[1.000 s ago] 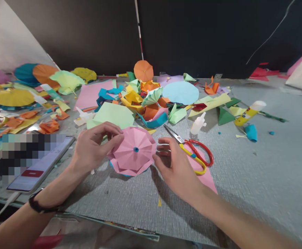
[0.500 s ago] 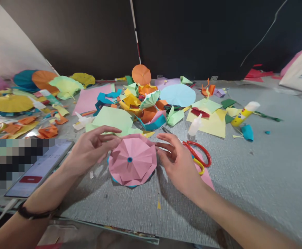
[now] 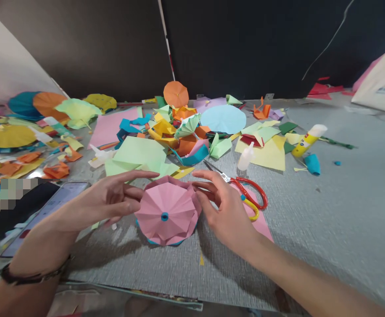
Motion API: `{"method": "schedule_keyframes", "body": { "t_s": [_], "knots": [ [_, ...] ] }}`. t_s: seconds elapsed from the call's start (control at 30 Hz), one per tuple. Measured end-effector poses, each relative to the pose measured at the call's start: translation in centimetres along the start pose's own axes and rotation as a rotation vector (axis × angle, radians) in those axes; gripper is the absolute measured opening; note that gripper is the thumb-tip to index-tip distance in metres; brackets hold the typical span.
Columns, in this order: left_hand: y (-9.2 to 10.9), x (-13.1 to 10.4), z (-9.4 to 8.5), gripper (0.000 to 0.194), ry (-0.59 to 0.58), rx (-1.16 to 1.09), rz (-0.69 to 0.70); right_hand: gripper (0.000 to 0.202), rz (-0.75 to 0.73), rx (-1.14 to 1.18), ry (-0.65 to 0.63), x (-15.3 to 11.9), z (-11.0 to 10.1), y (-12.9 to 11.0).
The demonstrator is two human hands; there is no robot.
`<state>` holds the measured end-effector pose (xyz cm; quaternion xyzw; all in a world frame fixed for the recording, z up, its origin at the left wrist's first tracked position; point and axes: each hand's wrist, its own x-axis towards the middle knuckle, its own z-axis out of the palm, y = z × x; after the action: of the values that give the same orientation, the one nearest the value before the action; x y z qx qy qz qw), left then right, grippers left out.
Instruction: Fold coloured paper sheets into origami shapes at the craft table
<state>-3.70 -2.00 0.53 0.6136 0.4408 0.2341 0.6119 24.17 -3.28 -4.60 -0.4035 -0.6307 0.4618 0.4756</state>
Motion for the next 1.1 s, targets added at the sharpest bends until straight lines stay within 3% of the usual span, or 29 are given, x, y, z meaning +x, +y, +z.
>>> {"method": "schedule_keyframes", "body": {
  "t_s": [0.27, 0.4, 0.6, 0.77, 0.93, 1.1],
  "knots": [
    [-0.4, -1.3, -0.5, 0.087, -0.313, -0.27, 0.049, 0.024, -0.022, -0.03, 0.015, 0.1, -0.1, -0.4],
    [-0.4, -1.5, -0.5, 0.086, -0.411, -0.326, 0.107, 0.023, -0.046, -0.04, 0.028, 0.1, 0.0, -0.5],
    [0.0, -1.4, -0.4, 0.07, -0.392, -0.353, 0.182, 0.024, -0.135, -0.141, 0.041, 0.2, -0.2, 0.2],
    [-0.4, -1.1, -0.4, 0.064, -0.335, -0.367, 0.075, 0.027, -0.355, -0.334, 0.035, -0.3, -0.3, -0.1],
    [-0.3, -0.7, 0.1, 0.063, -0.304, -0.376, 0.038, 0.037, -0.618, -0.413, -0.117, -1.3, -0.1, -0.6],
    [0.0, -0.3, 0.5, 0.062, -0.292, -0.382, 0.021, 0.034, -0.631, -0.425, -0.169, -1.7, 0.4, 0.2]
  ]
}}
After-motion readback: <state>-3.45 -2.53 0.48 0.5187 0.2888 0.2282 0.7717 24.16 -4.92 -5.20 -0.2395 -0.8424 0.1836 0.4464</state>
